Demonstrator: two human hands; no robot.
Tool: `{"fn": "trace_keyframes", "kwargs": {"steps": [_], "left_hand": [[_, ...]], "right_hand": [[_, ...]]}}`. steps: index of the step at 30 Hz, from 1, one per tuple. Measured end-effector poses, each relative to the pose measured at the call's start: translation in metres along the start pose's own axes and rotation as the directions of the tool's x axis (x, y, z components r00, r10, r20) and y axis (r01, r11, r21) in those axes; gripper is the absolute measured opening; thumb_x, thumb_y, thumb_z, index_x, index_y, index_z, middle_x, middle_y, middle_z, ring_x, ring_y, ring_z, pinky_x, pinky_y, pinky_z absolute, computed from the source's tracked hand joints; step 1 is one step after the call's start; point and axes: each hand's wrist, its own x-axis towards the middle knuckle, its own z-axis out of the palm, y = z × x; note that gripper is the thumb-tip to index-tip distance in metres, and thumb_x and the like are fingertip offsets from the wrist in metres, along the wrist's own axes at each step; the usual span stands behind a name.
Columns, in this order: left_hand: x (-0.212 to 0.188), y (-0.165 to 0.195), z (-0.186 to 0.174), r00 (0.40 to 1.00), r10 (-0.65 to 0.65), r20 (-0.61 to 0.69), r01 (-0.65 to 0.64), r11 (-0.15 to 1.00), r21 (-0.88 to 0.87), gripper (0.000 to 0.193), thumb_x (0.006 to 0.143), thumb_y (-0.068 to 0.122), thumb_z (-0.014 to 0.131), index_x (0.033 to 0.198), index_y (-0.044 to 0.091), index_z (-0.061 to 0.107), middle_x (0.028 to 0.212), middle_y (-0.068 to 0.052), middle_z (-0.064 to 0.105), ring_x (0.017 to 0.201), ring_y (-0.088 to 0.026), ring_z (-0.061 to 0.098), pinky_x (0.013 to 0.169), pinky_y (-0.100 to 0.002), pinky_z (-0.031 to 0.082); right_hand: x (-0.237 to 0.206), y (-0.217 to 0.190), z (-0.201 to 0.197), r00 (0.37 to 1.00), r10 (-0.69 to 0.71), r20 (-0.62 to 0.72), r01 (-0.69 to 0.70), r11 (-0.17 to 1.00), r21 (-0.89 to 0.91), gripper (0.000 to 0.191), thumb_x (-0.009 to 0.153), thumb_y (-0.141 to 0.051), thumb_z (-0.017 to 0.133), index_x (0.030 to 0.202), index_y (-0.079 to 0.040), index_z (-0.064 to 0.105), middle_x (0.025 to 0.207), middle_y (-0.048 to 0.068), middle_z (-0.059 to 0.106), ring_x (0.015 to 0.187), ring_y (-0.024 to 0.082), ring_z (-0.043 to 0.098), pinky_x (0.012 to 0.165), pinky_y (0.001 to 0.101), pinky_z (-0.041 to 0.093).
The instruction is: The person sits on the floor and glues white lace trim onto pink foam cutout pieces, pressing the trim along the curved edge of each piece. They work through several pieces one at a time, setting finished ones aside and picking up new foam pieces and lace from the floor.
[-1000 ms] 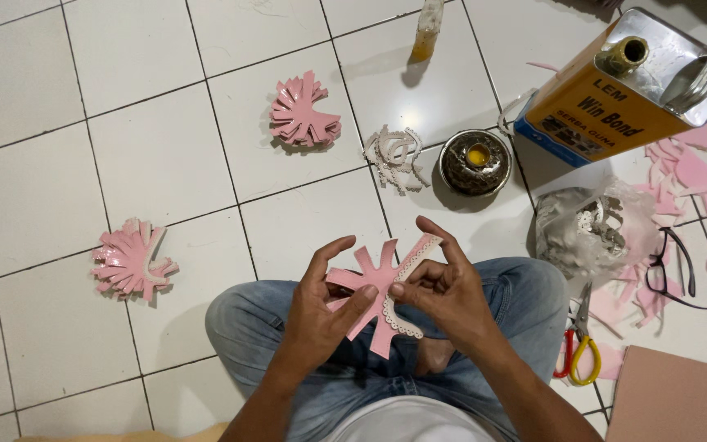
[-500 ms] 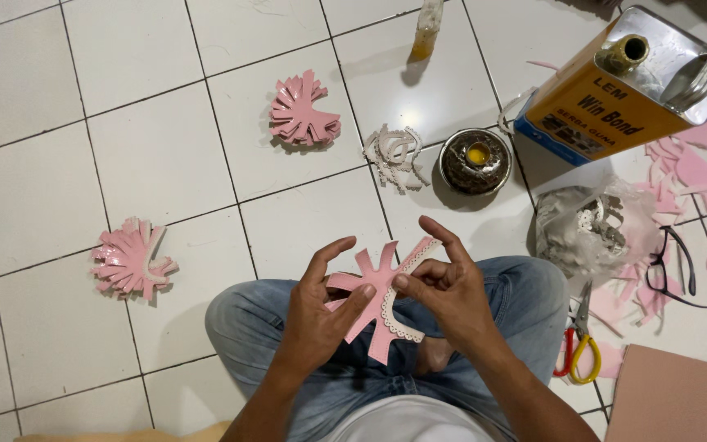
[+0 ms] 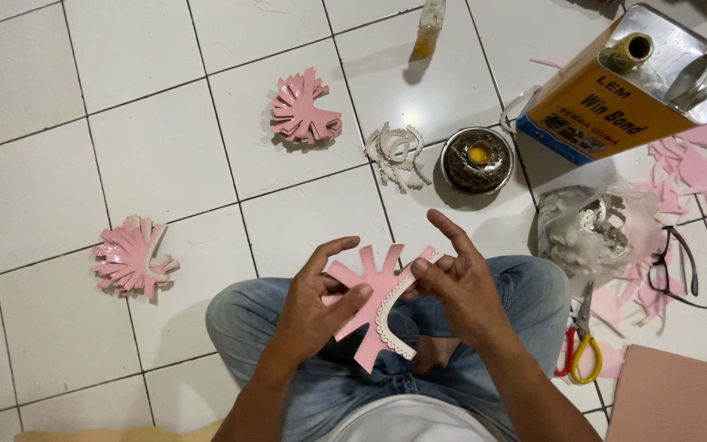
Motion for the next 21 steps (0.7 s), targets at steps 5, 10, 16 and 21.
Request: {"fn": "trace_keyframes", "kwargs": {"steps": [5,10,16,21], "left_hand": [[-0.003,-0.014,0.007,1.0,-0.016,-0.004,0.015,0.962,-0.274,0.063,0.09,0.011,0.075,0.145,0.001,0.046,0.099,-0.012,0.075,0.088,-0.012,0.069,0.079,-0.029,0.059],[-0.004,-0.022,0.009,0.998,0.053,0.029,-0.039,0.923,-0.382,0.061,0.093,0.009,0.076,0.146,-0.004,0.049,0.103,-0.011,0.074,0.091,-0.014,0.068,0.082,-0.029,0.057],[-0.006,-0.018,0.011,0.997,0.074,-0.017,-0.076,0.962,-0.264,0.064,0.092,0.01,0.075,0.147,-0.001,0.045,0.107,-0.013,0.075,0.097,-0.014,0.07,0.086,-0.03,0.058],[-0.01,-0.011,0.019,0.989,0.12,-0.086,-0.128,0.988,-0.083,0.06,0.094,0.01,0.072,0.147,-0.002,0.046,0.116,-0.013,0.073,0.107,-0.015,0.07,0.098,-0.032,0.058]], "right_hand": [[0.005,0.011,-0.012,0.997,0.079,-0.02,-0.07,0.956,0.285,0.072,0.096,-0.011,0.067,0.158,0.002,0.032,0.082,0.011,0.073,0.073,0.018,0.074,0.068,0.0287,0.063],[0.002,0.017,-0.012,0.982,0.158,0.103,-0.189,0.84,0.508,0.067,0.098,-0.012,0.065,0.155,0.004,0.035,0.087,0.013,0.074,0.075,0.017,0.074,0.07,0.027,0.063],[-0.004,0.012,-0.008,0.992,0.103,0.076,-0.127,0.856,0.501,0.068,0.098,-0.012,0.067,0.157,0.003,0.036,0.093,0.013,0.073,0.08,0.018,0.074,0.072,0.0293,0.064],[-0.005,0.01,-0.003,0.996,0.075,-0.041,-0.057,0.939,0.338,0.08,0.084,-0.005,0.071,0.155,-0.003,0.034,0.107,0.01,0.076,0.092,0.018,0.075,0.077,0.0328,0.064]]}}
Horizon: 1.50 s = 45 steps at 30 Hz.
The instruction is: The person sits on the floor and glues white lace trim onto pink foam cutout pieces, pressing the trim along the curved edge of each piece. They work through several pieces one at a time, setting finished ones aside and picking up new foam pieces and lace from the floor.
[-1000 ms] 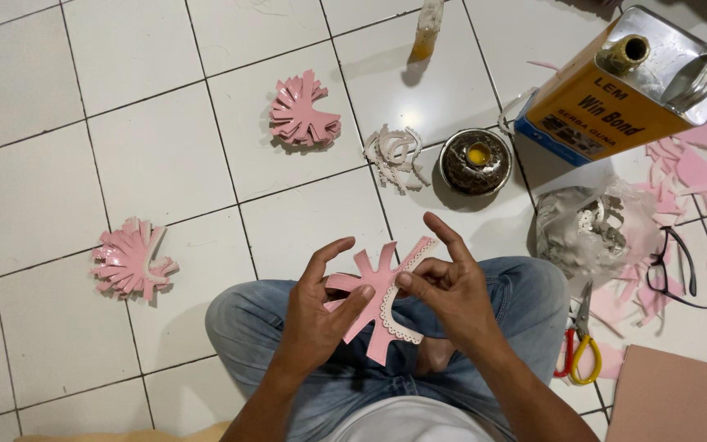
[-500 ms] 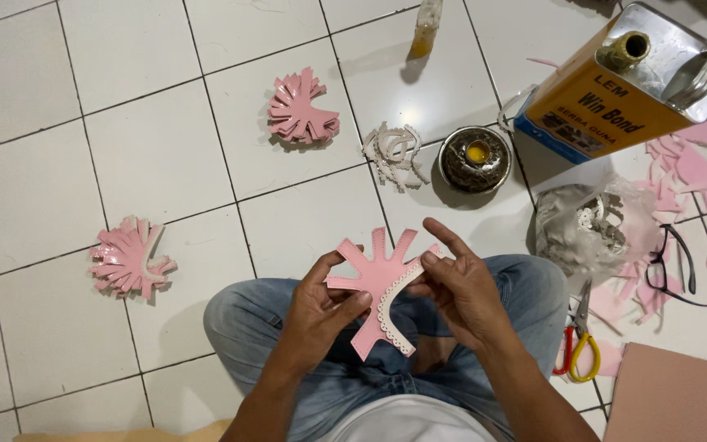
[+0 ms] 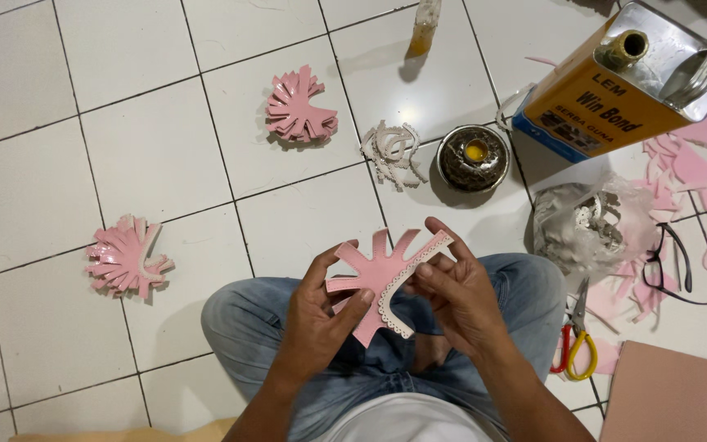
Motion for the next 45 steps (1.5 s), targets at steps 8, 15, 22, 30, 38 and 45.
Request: {"fn": "trace_keyframes", "kwargs": {"steps": [8,15,22,30,38,45], "left_hand": [[0.0,0.002,0.01,0.997,0.017,-0.072,-0.012,0.998,0.066,0.058,0.091,0.008,0.072,0.144,-0.002,0.049,0.125,-0.012,0.07,0.107,-0.014,0.07,0.093,-0.032,0.059],[0.001,0.001,0.011,0.997,0.002,-0.077,0.001,0.999,0.034,0.059,0.092,0.008,0.072,0.145,-0.001,0.048,0.124,-0.014,0.069,0.109,-0.017,0.071,0.094,-0.031,0.06],[-0.001,-0.006,0.009,0.997,-0.025,-0.077,0.025,1.0,-0.006,0.058,0.092,0.01,0.072,0.143,-0.001,0.049,0.118,-0.013,0.072,0.107,-0.016,0.071,0.092,-0.032,0.06],[0.003,-0.019,-0.016,0.997,-0.045,-0.062,0.056,0.982,0.183,0.02,0.095,0.012,0.072,0.11,0.0,0.077,0.09,-0.007,0.077,0.081,-0.009,0.067,0.07,-0.023,0.056],[0.006,-0.026,0.005,0.987,0.053,-0.152,-0.093,0.96,-0.265,0.029,0.093,0.008,0.073,0.119,-0.002,0.065,0.107,-0.007,0.074,0.096,-0.011,0.068,0.086,-0.027,0.056],[0.003,-0.012,0.0,0.999,-0.006,0.047,0.017,0.972,-0.235,0.037,0.095,0.012,0.074,0.127,-0.003,0.064,0.107,-0.009,0.074,0.095,-0.012,0.067,0.082,-0.029,0.056]], "right_hand": [[0.0,0.003,0.001,0.989,-0.149,0.021,0.15,0.988,-0.037,0.084,0.086,0.001,0.072,0.159,-0.003,0.03,0.105,0.014,0.074,0.094,0.019,0.074,0.08,0.0368,0.064],[0.002,0.001,0.001,0.981,-0.191,-0.034,0.18,0.962,-0.206,0.085,0.084,0.001,0.075,0.159,-0.001,0.034,0.085,0.013,0.076,0.079,0.02,0.075,0.075,0.0346,0.063],[-0.001,-0.001,0.005,0.979,-0.203,-0.033,0.186,0.94,-0.285,0.083,0.084,0.0,0.075,0.157,0.0,0.036,0.086,0.014,0.077,0.08,0.019,0.076,0.077,0.033,0.062],[-0.003,-0.014,0.003,0.985,-0.161,0.066,0.173,0.859,-0.482,0.091,0.083,-0.004,0.077,0.161,-0.007,0.03,0.083,0.019,0.075,0.08,0.023,0.076,0.072,0.0342,0.061],[-0.002,-0.011,0.001,0.941,-0.292,0.171,0.32,0.933,-0.168,0.085,0.091,-0.021,0.07,0.161,-0.004,0.024,0.124,0.018,0.072,0.113,0.022,0.072,0.093,0.0356,0.06],[-0.014,-0.011,0.005,0.957,-0.285,0.062,0.282,0.852,-0.44,0.094,0.082,-0.001,0.077,0.162,-0.005,0.027,0.094,0.017,0.08,0.091,0.02,0.077,0.082,0.0307,0.061]]}}
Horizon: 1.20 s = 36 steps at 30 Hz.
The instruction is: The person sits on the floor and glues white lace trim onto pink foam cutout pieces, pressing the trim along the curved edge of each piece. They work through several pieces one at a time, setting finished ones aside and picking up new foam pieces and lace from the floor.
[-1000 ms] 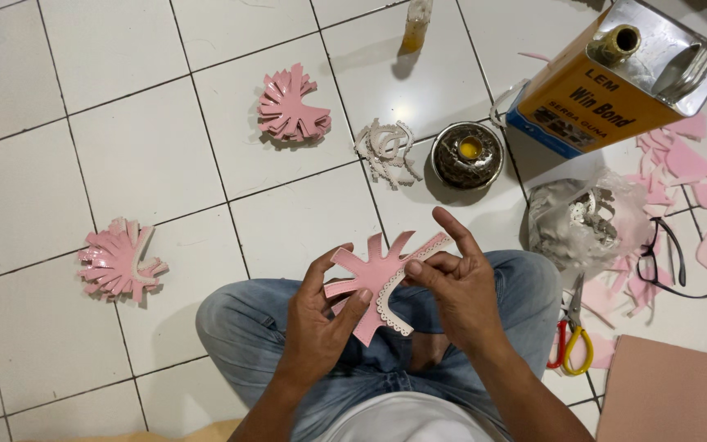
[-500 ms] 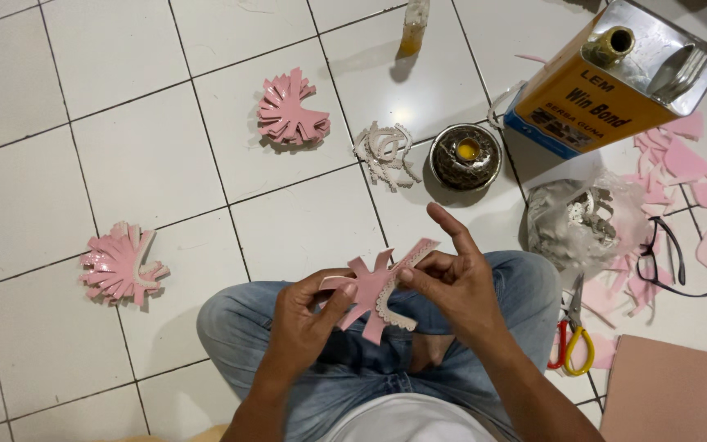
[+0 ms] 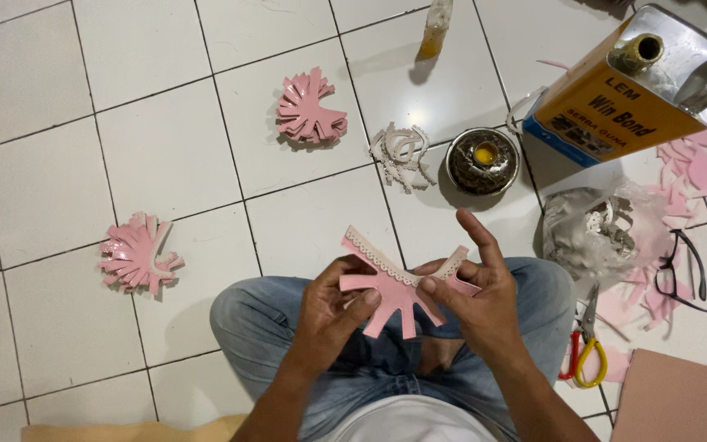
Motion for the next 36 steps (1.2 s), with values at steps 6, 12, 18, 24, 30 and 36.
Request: {"fn": "trace_keyframes", "kwargs": {"steps": [6,12,18,24,30,36], "left_hand": [[0.003,0.017,-0.003,0.997,-0.069,-0.021,0.072,0.977,0.199,0.023,0.093,0.015,0.077,0.108,-0.004,0.078,0.091,-0.007,0.078,0.082,-0.009,0.069,0.072,-0.026,0.059],[0.001,0.017,0.002,0.998,-0.029,-0.057,0.044,0.959,0.28,0.02,0.091,0.016,0.079,0.099,-0.003,0.079,0.086,-0.007,0.079,0.078,-0.009,0.07,0.068,-0.025,0.06],[0.002,0.012,-0.006,0.999,-0.012,-0.05,0.022,0.979,0.203,0.022,0.095,0.02,0.075,0.102,-0.001,0.079,0.082,-0.004,0.076,0.073,-0.006,0.065,0.062,-0.022,0.054],[0.002,0.013,-0.002,0.995,-0.018,-0.095,0.041,0.968,0.246,0.023,0.096,0.018,0.076,0.099,-0.004,0.079,0.073,-0.006,0.068,0.063,-0.008,0.055,0.053,-0.023,0.043],[0.006,0.024,-0.01,0.997,0.05,-0.061,-0.042,0.991,0.127,0.025,0.098,0.021,0.069,0.102,-0.003,0.074,0.087,-0.007,0.077,0.079,-0.008,0.072,0.072,-0.025,0.061],[0.006,0.018,-0.009,0.984,0.085,-0.158,-0.042,0.965,0.26,0.024,0.099,0.017,0.072,0.1,-0.006,0.076,0.082,-0.01,0.076,0.075,-0.01,0.071,0.069,-0.026,0.06]], "right_hand": [[-0.009,-0.013,0.002,0.99,-0.084,0.115,0.1,0.985,-0.143,0.095,0.079,-0.001,0.081,0.159,-0.004,0.03,0.096,0.015,0.081,0.096,0.018,0.078,0.085,0.0307,0.064],[-0.009,-0.016,0.003,0.993,0.011,0.118,0.005,0.991,-0.134,0.097,0.077,-0.001,0.081,0.159,-0.008,0.03,0.092,0.013,0.081,0.087,0.018,0.08,0.078,0.0305,0.065],[-0.009,-0.019,0.005,0.99,0.053,0.134,-0.025,0.979,-0.2,0.097,0.076,-0.002,0.082,0.158,-0.009,0.031,0.089,0.013,0.081,0.086,0.018,0.08,0.077,0.0305,0.065],[-0.009,-0.022,0.007,0.985,0.088,0.148,-0.065,0.986,-0.152,0.098,0.076,0.0,0.081,0.159,-0.008,0.029,0.089,0.013,0.081,0.086,0.018,0.08,0.078,0.0303,0.065],[-0.006,-0.023,0.007,0.981,0.099,0.165,-0.075,0.987,-0.144,0.097,0.077,0.0,0.08,0.159,-0.005,0.029,0.088,0.015,0.08,0.087,0.019,0.079,0.078,0.0311,0.064],[-0.005,-0.022,0.008,0.975,0.144,0.167,-0.122,0.983,-0.135,0.098,0.076,0.0,0.08,0.158,-0.005,0.028,0.087,0.016,0.08,0.086,0.021,0.08,0.077,0.0326,0.065]]}}
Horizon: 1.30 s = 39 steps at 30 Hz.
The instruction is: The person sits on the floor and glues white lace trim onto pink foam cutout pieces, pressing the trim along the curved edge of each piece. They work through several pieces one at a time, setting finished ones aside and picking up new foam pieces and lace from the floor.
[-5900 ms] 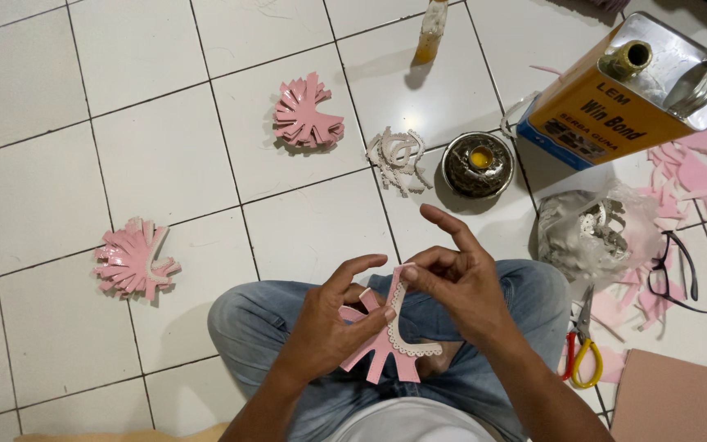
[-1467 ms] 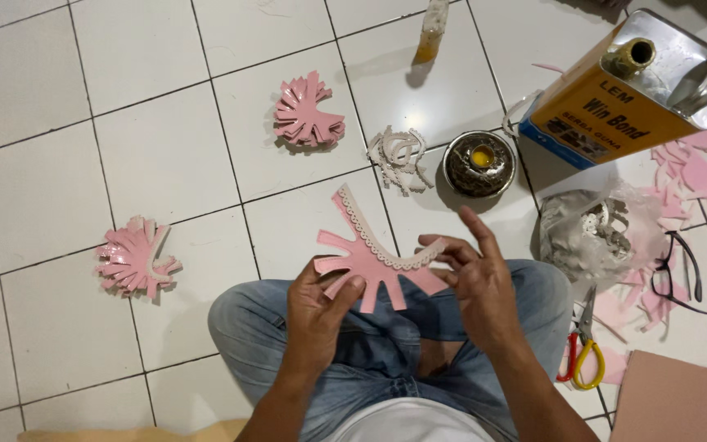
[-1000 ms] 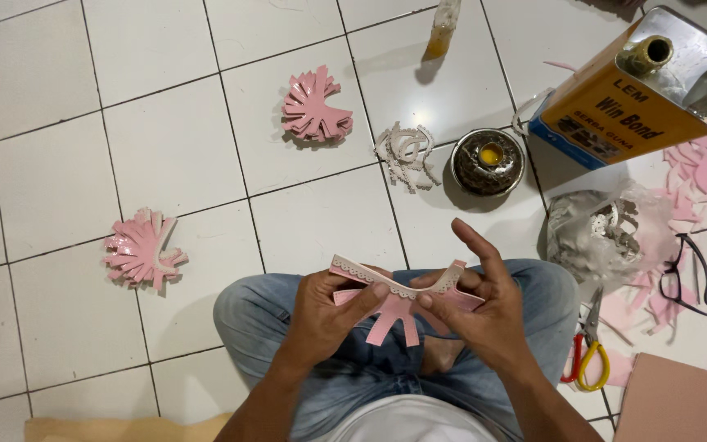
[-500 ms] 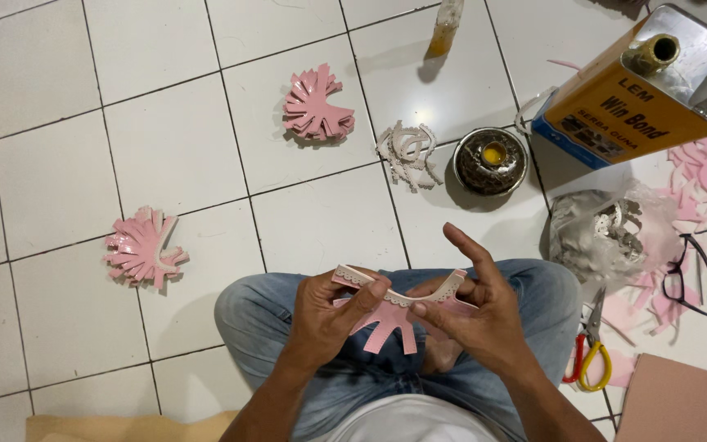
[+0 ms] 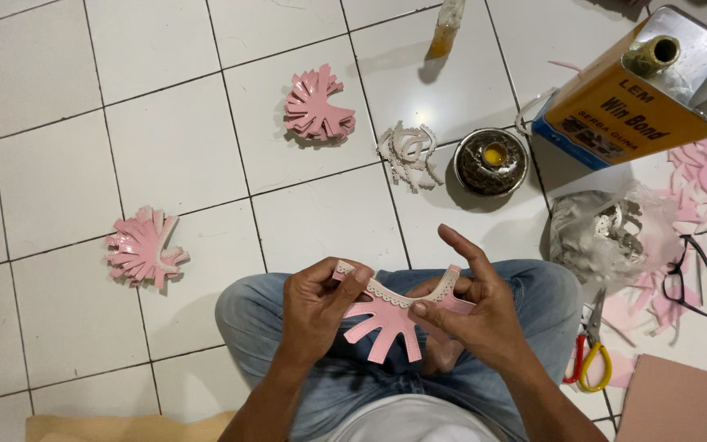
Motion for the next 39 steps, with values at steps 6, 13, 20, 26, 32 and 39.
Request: {"fn": "trace_keyframes", "kwargs": {"steps": [6,13,20,26,32,39], "left_hand": [[-0.001,-0.002,-0.001,0.99,-0.062,0.124,0.074,0.992,-0.1,0.024,0.098,0.019,0.071,0.106,-0.004,0.073,0.088,-0.008,0.075,0.079,-0.007,0.067,0.071,-0.024,0.058],[-0.004,-0.005,0.002,0.978,-0.144,0.149,0.157,0.984,-0.081,0.024,0.09,0.022,0.075,0.099,0.0,0.074,0.084,-0.004,0.075,0.077,-0.007,0.066,0.068,-0.025,0.056],[-0.01,0.0,0.013,0.988,-0.14,0.068,0.129,0.981,0.144,0.026,0.091,0.025,0.078,0.09,-0.001,0.08,0.076,-0.006,0.076,0.07,-0.007,0.064,0.061,-0.025,0.054],[-0.014,0.009,0.015,0.978,-0.163,0.133,0.153,0.985,0.083,0.024,0.087,0.019,0.079,0.097,-0.002,0.078,0.073,-0.006,0.075,0.064,-0.008,0.065,0.056,-0.025,0.053],[-0.015,0.008,0.015,0.985,-0.113,0.127,0.091,0.981,0.172,0.021,0.089,0.017,0.079,0.097,-0.002,0.08,0.074,-0.005,0.076,0.068,-0.006,0.067,0.06,-0.024,0.055],[-0.02,0.012,0.02,0.993,-0.067,0.098,0.052,0.988,0.147,0.018,0.089,0.016,0.08,0.097,0.0,0.079,0.075,-0.005,0.076,0.066,-0.006,0.067,0.058,-0.023,0.054]], "right_hand": [[0.003,0.002,-0.002,1.0,0.02,0.002,-0.02,1.0,0.013,0.097,0.076,0.0,0.08,0.158,-0.006,0.029,0.088,0.017,0.08,0.086,0.02,0.079,0.076,0.0315,0.064],[0.002,0.003,0.001,1.0,-0.002,0.024,0.001,0.999,0.041,0.096,0.077,0.0,0.08,0.159,-0.005,0.029,0.089,0.016,0.08,0.085,0.018,0.077,0.075,0.0313,0.064],[-0.002,0.008,-0.002,0.99,-0.123,0.064,0.122,0.992,0.004,0.097,0.08,0.001,0.081,0.16,-0.005,0.027,0.097,0.014,0.076,0.091,0.016,0.075,0.078,0.0281,0.063],[-0.003,0.017,-0.004,0.995,-0.099,-0.031,0.099,0.995,0.013,0.097,0.077,0.001,0.081,0.159,-0.006,0.03,0.094,0.011,0.079,0.087,0.015,0.075,0.071,0.0269,0.063],[-0.003,0.025,-0.007,0.989,-0.134,-0.067,0.136,0.99,0.024,0.094,0.077,0.001,0.081,0.158,-0.005,0.034,0.096,0.011,0.077,0.094,0.016,0.076,0.076,0.0294,0.066],[-0.003,0.027,-0.013,0.979,-0.202,-0.038,0.206,0.965,0.166,0.098,0.078,0.003,0.08,0.16,-0.004,0.027,0.109,0.012,0.07,0.104,0.019,0.071,0.09,0.0313,0.062]]}}
